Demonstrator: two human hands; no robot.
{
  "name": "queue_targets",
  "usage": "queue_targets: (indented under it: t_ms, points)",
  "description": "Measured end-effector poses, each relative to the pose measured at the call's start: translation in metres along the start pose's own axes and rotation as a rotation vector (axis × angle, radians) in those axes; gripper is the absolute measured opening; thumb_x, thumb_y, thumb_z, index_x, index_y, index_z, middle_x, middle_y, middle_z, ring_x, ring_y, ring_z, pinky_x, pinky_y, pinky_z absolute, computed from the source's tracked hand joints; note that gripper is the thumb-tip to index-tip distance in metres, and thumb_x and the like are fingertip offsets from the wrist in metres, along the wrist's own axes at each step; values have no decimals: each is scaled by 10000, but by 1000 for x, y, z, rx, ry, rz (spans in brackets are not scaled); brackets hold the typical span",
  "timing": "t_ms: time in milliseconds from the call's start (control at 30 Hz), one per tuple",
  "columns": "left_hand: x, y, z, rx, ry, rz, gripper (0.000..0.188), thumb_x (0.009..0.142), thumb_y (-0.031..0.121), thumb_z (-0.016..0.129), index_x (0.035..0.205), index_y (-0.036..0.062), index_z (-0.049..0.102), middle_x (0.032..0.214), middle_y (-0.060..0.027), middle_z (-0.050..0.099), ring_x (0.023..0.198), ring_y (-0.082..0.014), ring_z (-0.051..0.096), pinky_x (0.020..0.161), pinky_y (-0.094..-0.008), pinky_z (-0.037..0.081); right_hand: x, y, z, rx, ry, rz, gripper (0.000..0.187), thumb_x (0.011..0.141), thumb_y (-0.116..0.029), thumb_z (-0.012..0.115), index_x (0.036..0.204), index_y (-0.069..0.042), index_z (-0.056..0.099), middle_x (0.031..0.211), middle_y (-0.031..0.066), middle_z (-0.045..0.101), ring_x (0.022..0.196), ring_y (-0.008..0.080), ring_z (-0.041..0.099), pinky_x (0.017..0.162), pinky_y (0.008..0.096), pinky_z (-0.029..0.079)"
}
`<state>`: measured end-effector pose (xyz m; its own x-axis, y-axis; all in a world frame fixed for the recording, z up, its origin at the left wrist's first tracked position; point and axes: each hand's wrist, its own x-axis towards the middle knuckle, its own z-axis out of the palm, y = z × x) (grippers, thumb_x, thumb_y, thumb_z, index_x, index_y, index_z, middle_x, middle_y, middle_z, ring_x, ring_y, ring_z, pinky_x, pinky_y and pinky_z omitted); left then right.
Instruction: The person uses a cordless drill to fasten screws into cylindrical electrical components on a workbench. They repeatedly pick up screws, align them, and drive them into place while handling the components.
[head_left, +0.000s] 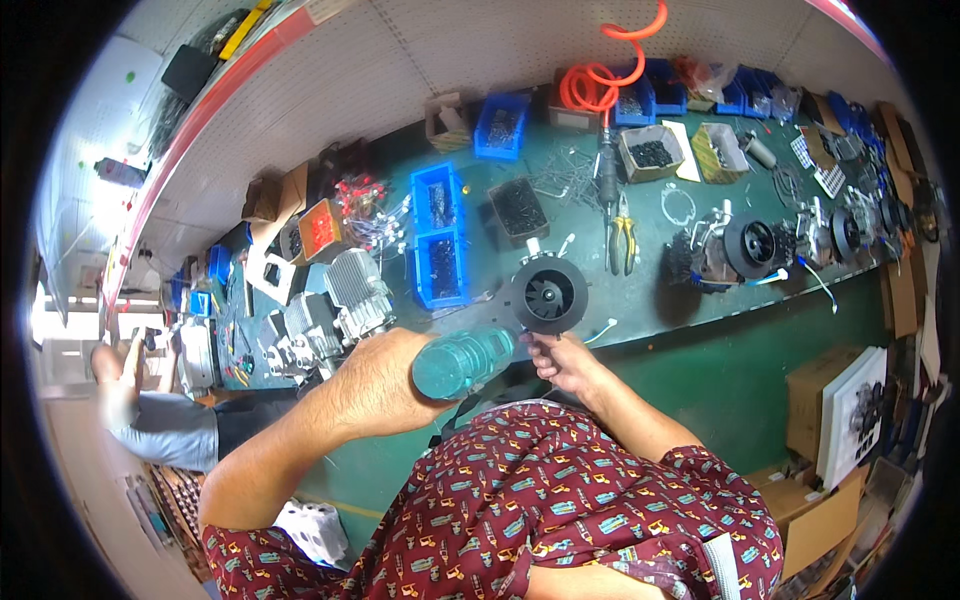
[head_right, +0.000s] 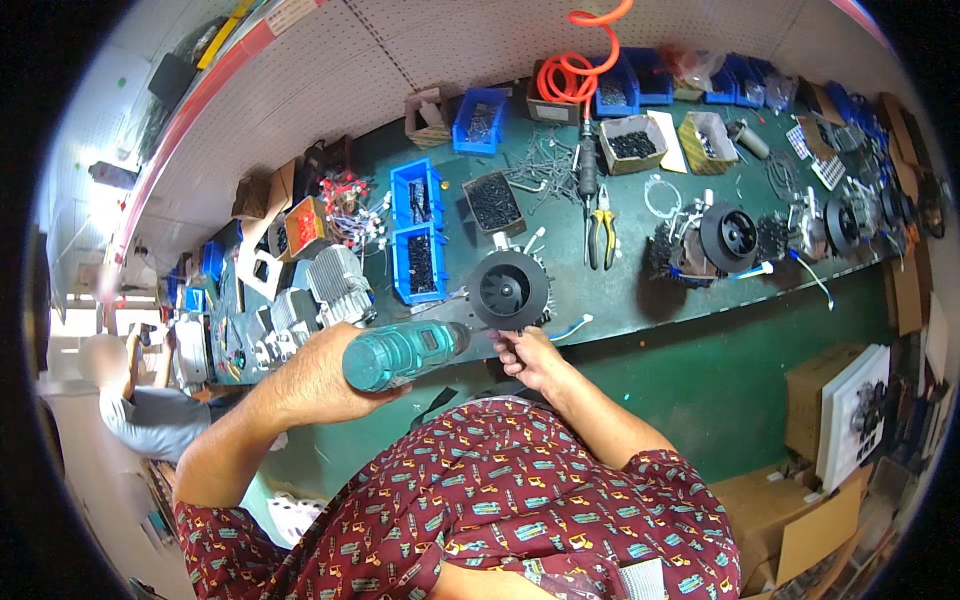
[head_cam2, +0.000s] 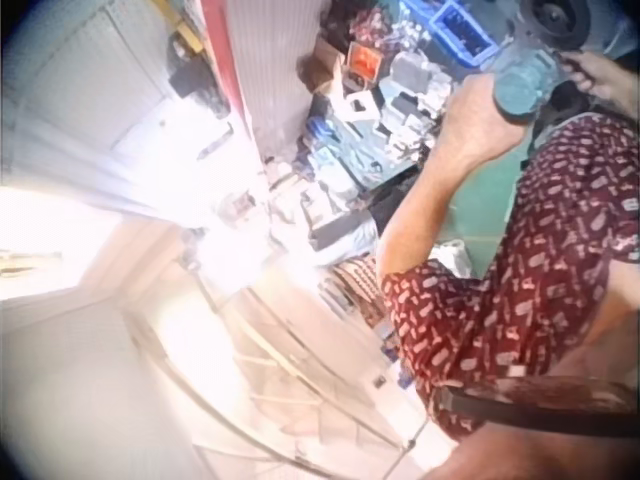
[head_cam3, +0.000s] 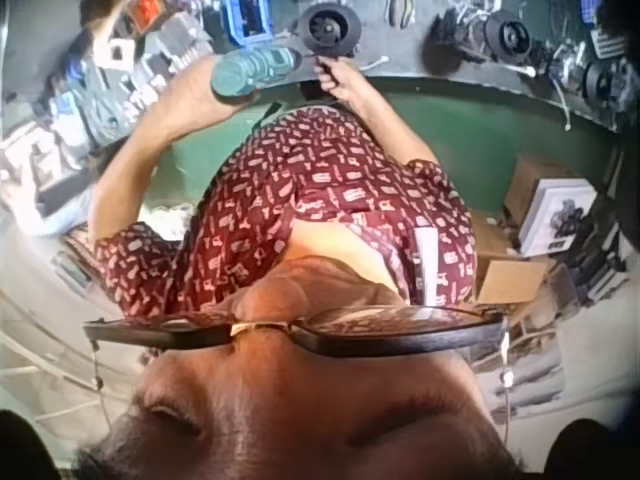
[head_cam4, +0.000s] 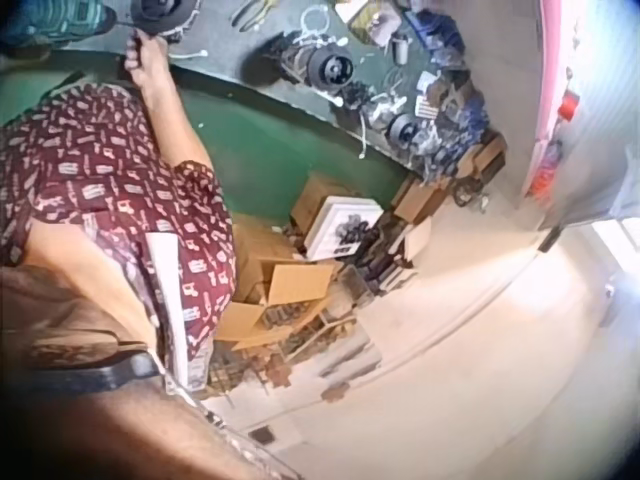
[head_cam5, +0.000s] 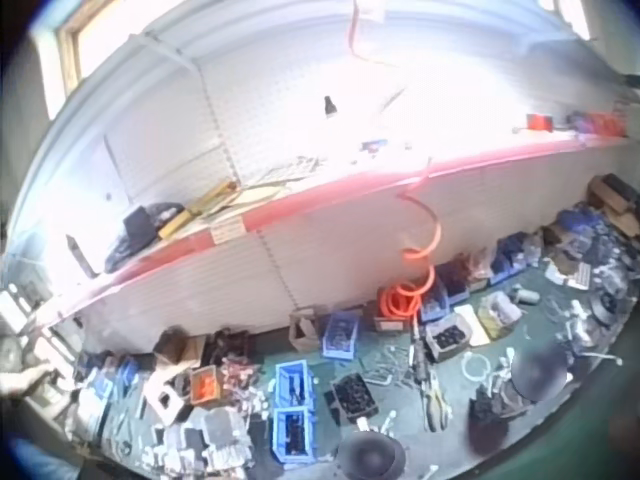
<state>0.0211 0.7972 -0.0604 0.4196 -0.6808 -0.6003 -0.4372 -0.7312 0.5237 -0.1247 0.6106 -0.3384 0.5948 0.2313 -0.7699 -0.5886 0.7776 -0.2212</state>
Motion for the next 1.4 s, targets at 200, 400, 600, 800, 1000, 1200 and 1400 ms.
queue_targets:
  t_ms: [200,400,600,800,1000,1200,1400]
  points:
    - [0,9,5,-72,37,-69,287,804,285,785,950,53,700,809,-153,713,771,-319,713,736,-386,565,4,-7,-12,48,-40,122,197,991,-241,603,1034,-49,624,767,-11,477,584,84,393,457,212,275]
    - [-17,24,3,-168,66,-204,323,801,274,801,1004,46,697,782,-111,701,703,-213,666,734,-345,547,11,-11,-15,79,-75,209,201,984,-239,619,1046,-48,623,769,-10,476,574,79,392,449,211,265]
    - [-47,-14,32,-284,459,-206,291,759,277,830,898,58,697,755,-126,686,670,-291,660,665,-384,521,9,-17,-14,71,-39,266,189,1020,-177,436,1052,-59,581,767,-7,471,551,64,331,444,203,252]
    - [6,-94,110,-102,579,-144,346,729,269,784,1009,104,664,837,-196,701,803,-387,698,708,-442,558,-10,-24,-23,-71,-19,234,182,1000,-189,498,1071,-52,593,772,5,545,531,63,376,407,192,273]
    - [101,-177,191,-39,554,-137,625,689,294,826,1191,44,551,1043,-215,679,970,-402,662,834,-462,531,-47,-32,-55,-289,258,-72,142,948,-192,622,944,-51,634,728,12,578,512,73,440,395,224,292]
    - [187,-204,223,-26,433,-212,616,719,84,755,1282,57,507,1210,-182,608,1168,-373,564,1000,-462,434,-53,-110,-50,-731,693,-779,151,866,-143,659,868,6,680,699,42,637,569,91,536,512,265,428]
    - [229,-204,234,36,396,-315,694,703,119,827,1307,92,486,1217,-133,592,1181,-316,549,987,-436,423,79,-217,-101,-1265,920,-905,371,748,-226,736,965,61,642,877,277,676,886,430,678,771,477,538]
